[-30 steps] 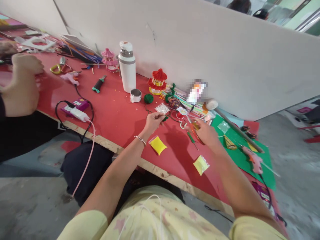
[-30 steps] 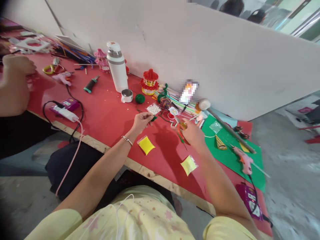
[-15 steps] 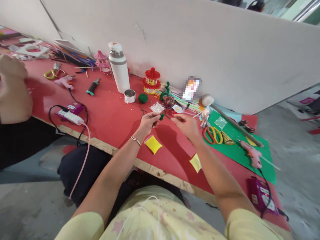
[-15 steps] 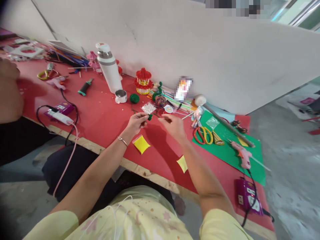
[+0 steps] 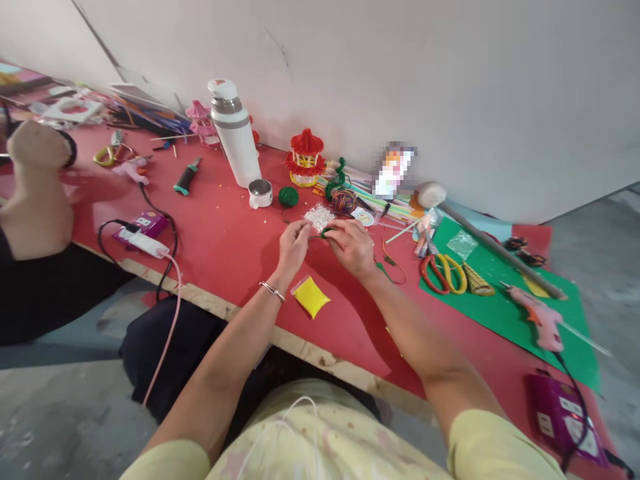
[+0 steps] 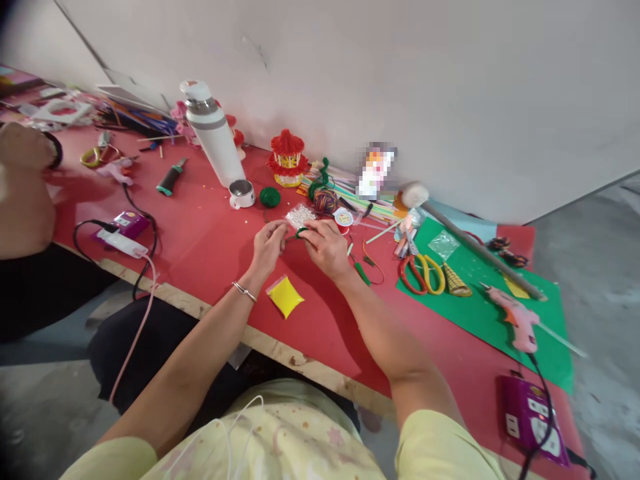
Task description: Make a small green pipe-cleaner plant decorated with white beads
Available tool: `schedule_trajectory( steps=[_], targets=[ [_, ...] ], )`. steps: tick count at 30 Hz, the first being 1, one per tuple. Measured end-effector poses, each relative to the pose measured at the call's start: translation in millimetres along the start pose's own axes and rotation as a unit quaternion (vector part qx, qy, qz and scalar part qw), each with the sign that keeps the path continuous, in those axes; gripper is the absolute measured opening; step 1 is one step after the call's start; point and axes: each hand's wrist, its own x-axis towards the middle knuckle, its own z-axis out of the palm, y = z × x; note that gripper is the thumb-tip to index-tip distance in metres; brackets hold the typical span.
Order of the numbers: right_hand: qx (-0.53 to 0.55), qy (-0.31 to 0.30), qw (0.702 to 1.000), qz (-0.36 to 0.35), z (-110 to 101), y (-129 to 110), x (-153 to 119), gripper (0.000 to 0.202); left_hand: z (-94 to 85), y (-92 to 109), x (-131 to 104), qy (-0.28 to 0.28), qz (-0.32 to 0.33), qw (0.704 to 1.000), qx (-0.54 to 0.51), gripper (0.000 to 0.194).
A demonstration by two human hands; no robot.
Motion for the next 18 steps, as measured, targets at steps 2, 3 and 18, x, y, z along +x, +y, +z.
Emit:
schedule_trajectory(
  steps=[2,3,18],
  targets=[
    [-0.031,0.003,0.999,-0.013,1,2,-1,0.02,0.6,6,-3,-0.093,-0.106,0.989,-0.038,0.043],
    [-0.037,0.004,0.999,-0.01,1,2,-1,0.021,0.9,8,-5,-0.119,-0.127,0.983,-0.056,0.045],
    [0.2,0.0,0.958,0.205,5,2,-5,0.034,3.3,-1,-13,-0.078,0.042,0.979,0.181,0.042]
  ],
)
